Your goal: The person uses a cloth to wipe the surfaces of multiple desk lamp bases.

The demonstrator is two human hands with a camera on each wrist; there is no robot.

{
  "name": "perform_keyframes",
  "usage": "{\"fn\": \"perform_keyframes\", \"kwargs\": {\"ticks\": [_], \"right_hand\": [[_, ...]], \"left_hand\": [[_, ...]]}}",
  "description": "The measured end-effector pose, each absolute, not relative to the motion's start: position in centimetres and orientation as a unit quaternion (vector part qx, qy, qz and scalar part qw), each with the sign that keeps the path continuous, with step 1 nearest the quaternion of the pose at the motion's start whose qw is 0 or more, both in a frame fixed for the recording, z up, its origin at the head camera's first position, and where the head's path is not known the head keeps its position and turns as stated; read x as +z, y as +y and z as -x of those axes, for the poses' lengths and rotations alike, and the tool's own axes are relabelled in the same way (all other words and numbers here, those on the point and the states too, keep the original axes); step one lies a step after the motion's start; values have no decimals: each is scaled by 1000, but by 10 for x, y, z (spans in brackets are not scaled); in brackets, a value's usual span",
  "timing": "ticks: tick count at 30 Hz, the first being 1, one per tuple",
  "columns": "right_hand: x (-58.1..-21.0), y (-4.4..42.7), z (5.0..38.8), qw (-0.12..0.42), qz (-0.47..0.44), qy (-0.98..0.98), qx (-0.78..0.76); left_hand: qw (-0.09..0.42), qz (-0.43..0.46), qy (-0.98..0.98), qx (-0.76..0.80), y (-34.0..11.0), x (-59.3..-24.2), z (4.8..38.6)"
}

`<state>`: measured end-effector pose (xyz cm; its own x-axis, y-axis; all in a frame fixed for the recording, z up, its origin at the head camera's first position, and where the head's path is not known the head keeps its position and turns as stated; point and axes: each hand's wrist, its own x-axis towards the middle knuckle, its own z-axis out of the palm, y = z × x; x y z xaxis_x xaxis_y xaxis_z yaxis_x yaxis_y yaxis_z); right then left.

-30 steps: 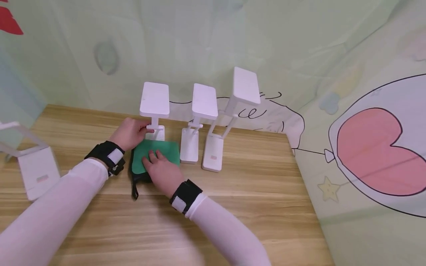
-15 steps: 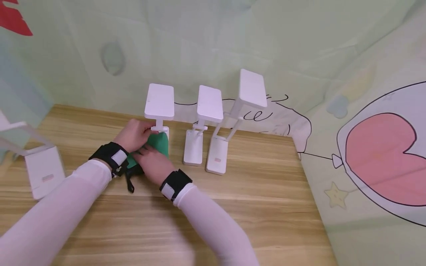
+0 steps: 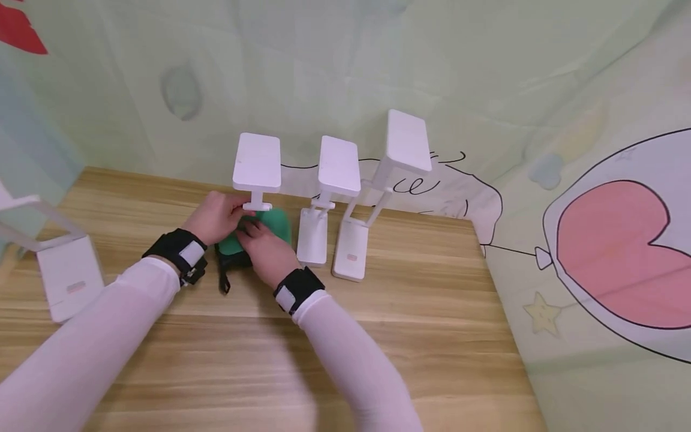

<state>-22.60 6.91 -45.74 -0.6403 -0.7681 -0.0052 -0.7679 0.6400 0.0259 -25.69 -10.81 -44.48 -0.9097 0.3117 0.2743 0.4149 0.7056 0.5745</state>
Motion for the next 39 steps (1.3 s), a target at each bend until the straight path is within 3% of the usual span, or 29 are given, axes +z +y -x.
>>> {"fn": "perform_keyframes", "kwargs": {"ticks": [8,16,26,39], "right_hand": [[-452,82,198,-32,-381,-924,-30],[-447,79,170,-31,-425,-903,-63],[-455,58,205,-30,-483,-875,-1],[-455,67,230,2,-390,-921,-2]], "left_hand": [[87,204,-918,-329,-106,-444,257],[86,203,-919,-328,-108,-443,256],[85,202,-919,-328,-107,-442,254],[81,198,-924,-318,-108,-443,256]]}}
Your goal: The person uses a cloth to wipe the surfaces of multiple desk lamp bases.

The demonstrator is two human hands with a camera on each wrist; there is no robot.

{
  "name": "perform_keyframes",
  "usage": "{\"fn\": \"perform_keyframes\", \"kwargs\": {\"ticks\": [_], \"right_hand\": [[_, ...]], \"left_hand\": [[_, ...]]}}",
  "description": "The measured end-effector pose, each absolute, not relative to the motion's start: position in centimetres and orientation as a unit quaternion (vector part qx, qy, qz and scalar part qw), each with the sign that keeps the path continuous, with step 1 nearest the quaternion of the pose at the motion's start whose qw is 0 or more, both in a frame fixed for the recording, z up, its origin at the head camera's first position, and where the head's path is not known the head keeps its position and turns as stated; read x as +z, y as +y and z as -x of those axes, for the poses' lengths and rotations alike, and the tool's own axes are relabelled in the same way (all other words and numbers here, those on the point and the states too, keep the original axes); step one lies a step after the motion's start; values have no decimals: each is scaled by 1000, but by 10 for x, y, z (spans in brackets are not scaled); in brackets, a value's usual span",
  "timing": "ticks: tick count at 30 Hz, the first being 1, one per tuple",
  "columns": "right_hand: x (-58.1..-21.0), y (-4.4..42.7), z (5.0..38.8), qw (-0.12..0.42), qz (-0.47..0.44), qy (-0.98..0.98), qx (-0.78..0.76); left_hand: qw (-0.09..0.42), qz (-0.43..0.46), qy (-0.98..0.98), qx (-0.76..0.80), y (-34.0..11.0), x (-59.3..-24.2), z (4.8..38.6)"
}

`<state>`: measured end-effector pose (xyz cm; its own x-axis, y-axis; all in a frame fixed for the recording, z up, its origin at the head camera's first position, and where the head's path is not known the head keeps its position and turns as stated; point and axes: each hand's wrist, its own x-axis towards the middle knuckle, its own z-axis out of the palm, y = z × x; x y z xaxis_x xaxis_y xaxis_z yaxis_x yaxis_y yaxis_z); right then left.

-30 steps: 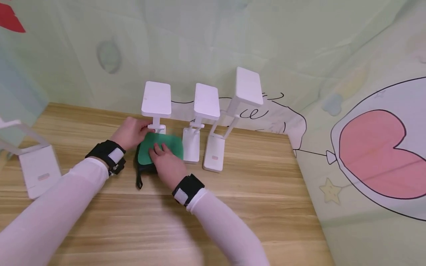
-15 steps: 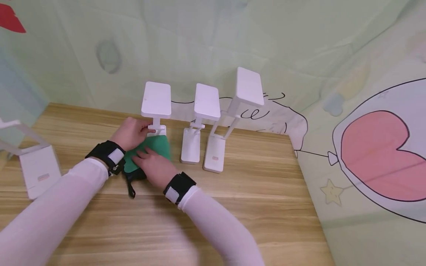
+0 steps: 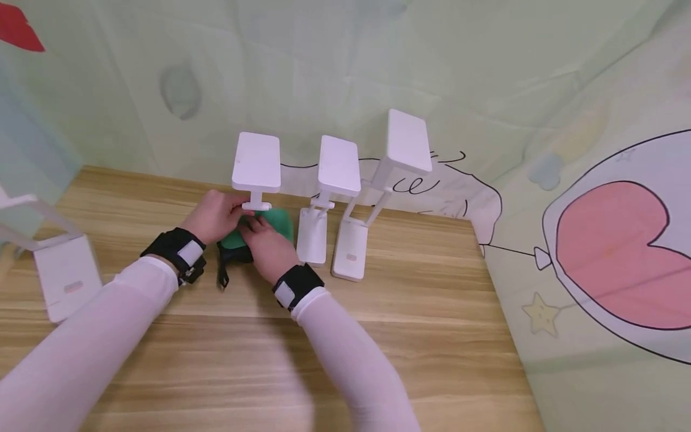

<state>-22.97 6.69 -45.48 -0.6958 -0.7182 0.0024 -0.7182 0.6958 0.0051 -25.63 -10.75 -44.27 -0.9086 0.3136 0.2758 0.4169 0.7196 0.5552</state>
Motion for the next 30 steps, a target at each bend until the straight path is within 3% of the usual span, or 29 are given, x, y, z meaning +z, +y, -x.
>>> {"fn": "perform_keyframes", "kwargs": {"ticks": [16,23,30], "right_hand": [[-436,82,182,-95,-366,-924,-64],[-436,67,167,-63,-412,-905,-83],[-445,52,183,-56,-446,-892,-42]], "left_hand": [[91,201,-917,-332,-107,-446,258],[95,205,-917,-330,-108,-447,258],[95,211,-916,-329,-109,-448,259]]}}
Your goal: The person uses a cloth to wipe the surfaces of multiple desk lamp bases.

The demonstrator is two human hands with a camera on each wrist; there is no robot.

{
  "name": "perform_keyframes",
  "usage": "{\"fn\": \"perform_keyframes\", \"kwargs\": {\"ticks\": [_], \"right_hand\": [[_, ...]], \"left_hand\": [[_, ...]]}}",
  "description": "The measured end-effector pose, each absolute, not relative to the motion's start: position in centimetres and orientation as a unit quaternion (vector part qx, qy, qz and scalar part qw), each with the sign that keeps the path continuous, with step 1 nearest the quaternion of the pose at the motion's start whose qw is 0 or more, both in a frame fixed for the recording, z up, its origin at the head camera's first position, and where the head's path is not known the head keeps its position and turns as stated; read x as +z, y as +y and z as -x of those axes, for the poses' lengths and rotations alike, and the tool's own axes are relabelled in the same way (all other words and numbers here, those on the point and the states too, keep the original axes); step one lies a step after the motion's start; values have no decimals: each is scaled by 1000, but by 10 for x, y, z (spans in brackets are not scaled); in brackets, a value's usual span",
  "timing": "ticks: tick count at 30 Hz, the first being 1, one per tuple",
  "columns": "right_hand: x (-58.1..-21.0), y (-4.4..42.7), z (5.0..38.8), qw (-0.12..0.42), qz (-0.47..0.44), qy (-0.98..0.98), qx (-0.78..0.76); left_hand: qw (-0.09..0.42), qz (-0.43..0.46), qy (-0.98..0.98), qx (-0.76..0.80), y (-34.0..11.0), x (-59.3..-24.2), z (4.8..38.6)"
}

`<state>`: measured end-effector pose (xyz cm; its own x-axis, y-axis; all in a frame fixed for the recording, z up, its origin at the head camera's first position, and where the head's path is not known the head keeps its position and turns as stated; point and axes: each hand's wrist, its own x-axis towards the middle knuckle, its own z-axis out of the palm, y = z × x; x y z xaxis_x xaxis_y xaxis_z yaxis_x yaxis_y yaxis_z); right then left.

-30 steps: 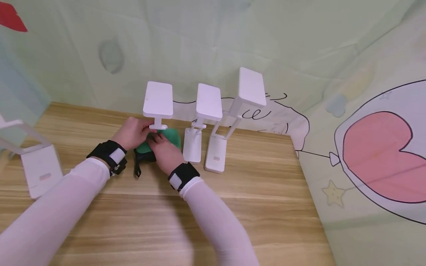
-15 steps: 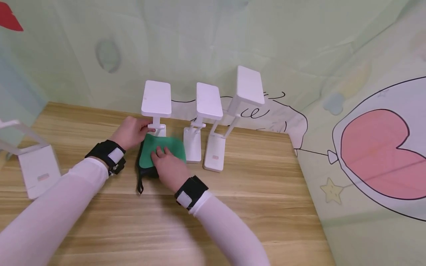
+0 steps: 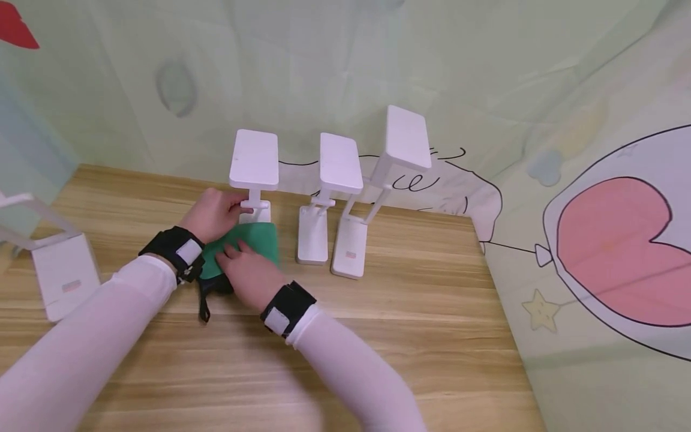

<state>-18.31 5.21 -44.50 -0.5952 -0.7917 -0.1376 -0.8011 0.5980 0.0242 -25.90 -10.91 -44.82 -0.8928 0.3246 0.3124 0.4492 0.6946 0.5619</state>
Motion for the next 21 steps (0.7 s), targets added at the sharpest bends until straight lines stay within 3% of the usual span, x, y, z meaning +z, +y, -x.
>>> {"fn": "perform_keyframes", "kwargs": {"ticks": [12,21], "right_hand": [[-451,60,227,37,412,910,-28],[-449,69,225,40,375,926,-5]], "left_hand": [[75,198,-921,-327,-103,-444,258],[85,195,-924,-319,-105,-447,258]]}}
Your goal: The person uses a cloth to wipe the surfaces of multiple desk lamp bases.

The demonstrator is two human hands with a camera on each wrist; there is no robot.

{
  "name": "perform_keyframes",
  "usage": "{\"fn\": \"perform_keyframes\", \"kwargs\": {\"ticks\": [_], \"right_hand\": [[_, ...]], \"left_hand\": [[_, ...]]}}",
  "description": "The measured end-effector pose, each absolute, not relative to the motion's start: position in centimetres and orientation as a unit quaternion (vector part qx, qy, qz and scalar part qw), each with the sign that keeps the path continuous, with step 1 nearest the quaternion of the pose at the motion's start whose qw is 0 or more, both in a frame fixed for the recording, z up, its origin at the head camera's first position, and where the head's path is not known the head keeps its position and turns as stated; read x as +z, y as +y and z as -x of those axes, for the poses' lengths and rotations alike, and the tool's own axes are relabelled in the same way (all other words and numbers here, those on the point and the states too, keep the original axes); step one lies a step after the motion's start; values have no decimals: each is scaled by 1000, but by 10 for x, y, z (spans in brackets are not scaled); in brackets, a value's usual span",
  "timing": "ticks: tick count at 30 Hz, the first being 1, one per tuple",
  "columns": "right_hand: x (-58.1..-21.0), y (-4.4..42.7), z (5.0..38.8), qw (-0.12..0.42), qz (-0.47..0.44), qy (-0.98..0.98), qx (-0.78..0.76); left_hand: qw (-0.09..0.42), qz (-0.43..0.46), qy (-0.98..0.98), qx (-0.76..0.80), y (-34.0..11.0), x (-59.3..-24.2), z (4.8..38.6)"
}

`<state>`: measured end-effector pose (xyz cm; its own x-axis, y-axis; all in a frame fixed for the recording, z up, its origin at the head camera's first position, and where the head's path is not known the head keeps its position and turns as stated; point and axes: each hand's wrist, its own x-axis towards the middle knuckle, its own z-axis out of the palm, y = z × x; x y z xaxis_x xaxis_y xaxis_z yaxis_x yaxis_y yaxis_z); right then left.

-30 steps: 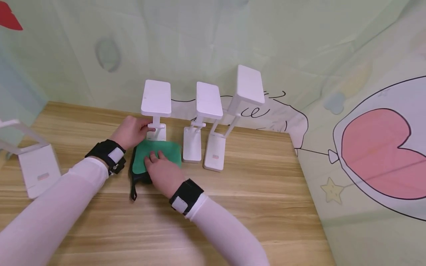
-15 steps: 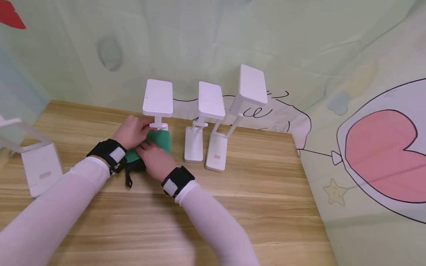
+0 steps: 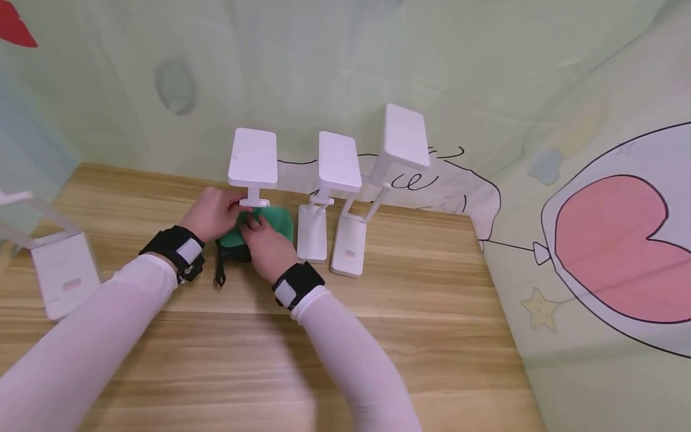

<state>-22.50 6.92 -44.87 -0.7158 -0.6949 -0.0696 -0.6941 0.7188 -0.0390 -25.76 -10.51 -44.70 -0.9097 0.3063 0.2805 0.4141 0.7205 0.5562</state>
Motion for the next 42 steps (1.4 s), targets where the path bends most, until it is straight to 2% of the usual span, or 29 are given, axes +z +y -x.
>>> {"fn": "perform_keyframes", "kwargs": {"ticks": [7,20,27,35,42], "right_hand": [[-446,75,203,58,357,932,27],[-444,74,173,47,410,908,71],[-452,69,182,42,451,891,31],[-452,64,201,46,462,886,-9],[-453,59,219,36,437,899,-14]], "left_hand": [[90,195,-921,-325,-106,-450,257],[105,194,-918,-330,-105,-449,258],[127,194,-914,-334,-106,-453,256],[115,188,-917,-332,-106,-452,256],[106,184,-921,-327,-105,-450,255]]}}
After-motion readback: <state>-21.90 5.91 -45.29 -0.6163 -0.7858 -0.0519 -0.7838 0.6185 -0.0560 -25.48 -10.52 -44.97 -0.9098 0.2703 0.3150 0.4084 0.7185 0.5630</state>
